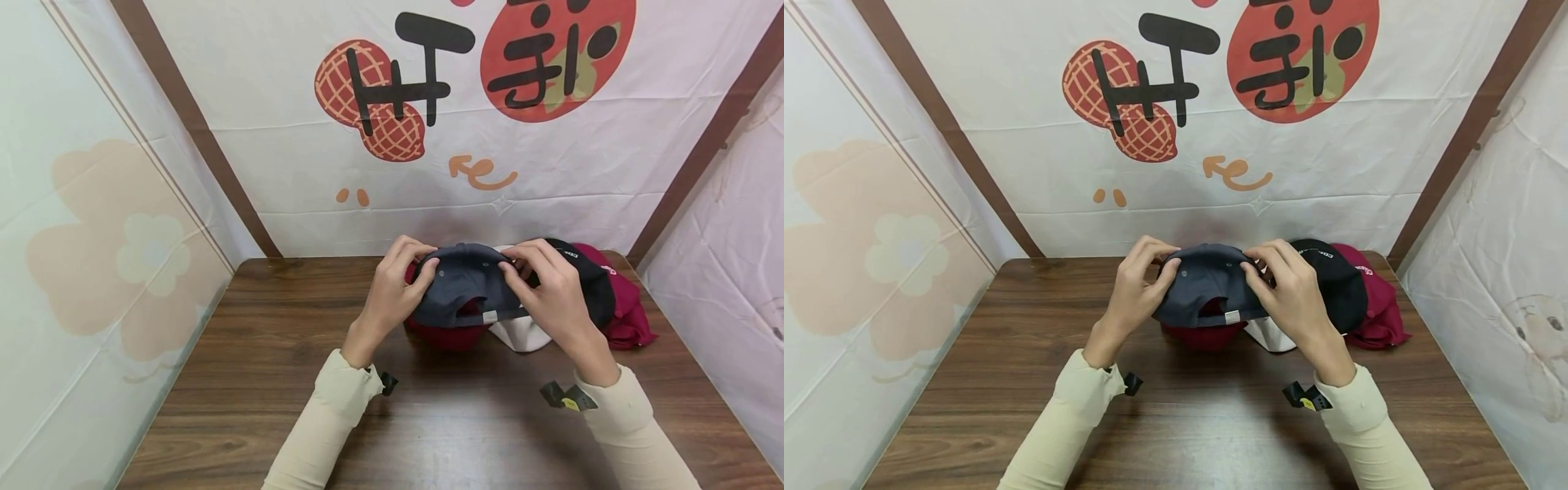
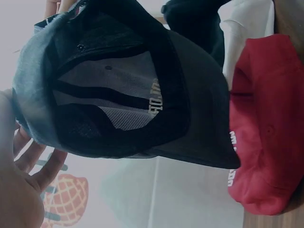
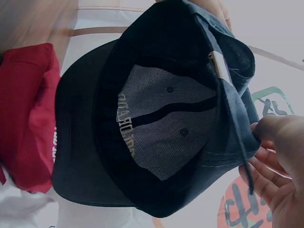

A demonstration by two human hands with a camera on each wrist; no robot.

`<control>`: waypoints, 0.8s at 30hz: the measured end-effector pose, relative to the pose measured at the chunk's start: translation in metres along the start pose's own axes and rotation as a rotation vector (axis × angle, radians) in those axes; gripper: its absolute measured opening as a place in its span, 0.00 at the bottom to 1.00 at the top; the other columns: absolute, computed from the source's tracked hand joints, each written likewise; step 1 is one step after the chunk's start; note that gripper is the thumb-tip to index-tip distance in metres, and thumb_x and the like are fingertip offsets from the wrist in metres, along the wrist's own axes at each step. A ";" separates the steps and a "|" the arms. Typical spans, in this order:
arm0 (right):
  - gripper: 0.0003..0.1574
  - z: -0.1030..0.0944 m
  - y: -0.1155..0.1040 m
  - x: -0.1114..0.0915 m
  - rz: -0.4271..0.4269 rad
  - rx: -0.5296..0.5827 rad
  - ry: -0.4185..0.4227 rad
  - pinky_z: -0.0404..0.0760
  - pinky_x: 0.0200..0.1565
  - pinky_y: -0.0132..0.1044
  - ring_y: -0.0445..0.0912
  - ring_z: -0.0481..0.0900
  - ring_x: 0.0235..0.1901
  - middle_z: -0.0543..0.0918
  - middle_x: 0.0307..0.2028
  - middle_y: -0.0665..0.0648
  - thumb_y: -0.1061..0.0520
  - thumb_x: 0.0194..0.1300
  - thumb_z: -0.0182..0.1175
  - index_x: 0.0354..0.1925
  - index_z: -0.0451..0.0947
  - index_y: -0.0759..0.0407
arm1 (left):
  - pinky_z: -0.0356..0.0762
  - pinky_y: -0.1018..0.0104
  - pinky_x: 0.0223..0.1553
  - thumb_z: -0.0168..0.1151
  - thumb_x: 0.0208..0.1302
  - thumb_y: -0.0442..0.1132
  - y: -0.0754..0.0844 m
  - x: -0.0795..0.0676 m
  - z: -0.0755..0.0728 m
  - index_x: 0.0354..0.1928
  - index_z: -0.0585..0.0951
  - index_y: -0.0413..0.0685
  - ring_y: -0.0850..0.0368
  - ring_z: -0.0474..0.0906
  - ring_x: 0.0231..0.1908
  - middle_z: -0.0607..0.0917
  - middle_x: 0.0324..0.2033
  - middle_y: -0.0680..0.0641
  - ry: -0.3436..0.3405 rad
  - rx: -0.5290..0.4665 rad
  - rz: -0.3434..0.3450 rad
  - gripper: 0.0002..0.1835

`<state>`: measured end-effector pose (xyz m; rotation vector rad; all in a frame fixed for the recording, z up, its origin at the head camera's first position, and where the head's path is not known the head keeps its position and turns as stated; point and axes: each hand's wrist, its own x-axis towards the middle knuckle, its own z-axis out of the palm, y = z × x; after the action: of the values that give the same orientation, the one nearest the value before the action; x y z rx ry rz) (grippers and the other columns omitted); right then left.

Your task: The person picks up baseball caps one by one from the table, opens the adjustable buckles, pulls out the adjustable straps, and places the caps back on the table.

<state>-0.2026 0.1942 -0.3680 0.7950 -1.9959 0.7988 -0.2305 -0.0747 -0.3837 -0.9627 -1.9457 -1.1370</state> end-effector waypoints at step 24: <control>0.09 -0.008 -0.021 0.006 -0.084 0.090 0.073 0.76 0.36 0.25 0.44 0.78 0.28 0.86 0.37 0.60 0.68 0.61 0.72 0.42 0.88 0.66 | 0.71 0.69 0.29 0.63 0.74 0.30 0.020 0.000 -0.011 0.42 0.85 0.40 0.57 0.72 0.30 0.80 0.35 0.45 0.059 -0.060 -0.034 0.04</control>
<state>-0.1857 0.1868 -0.3540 0.8837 -1.8609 0.8614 -0.2121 -0.0778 -0.3712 -0.9197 -1.8973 -1.2353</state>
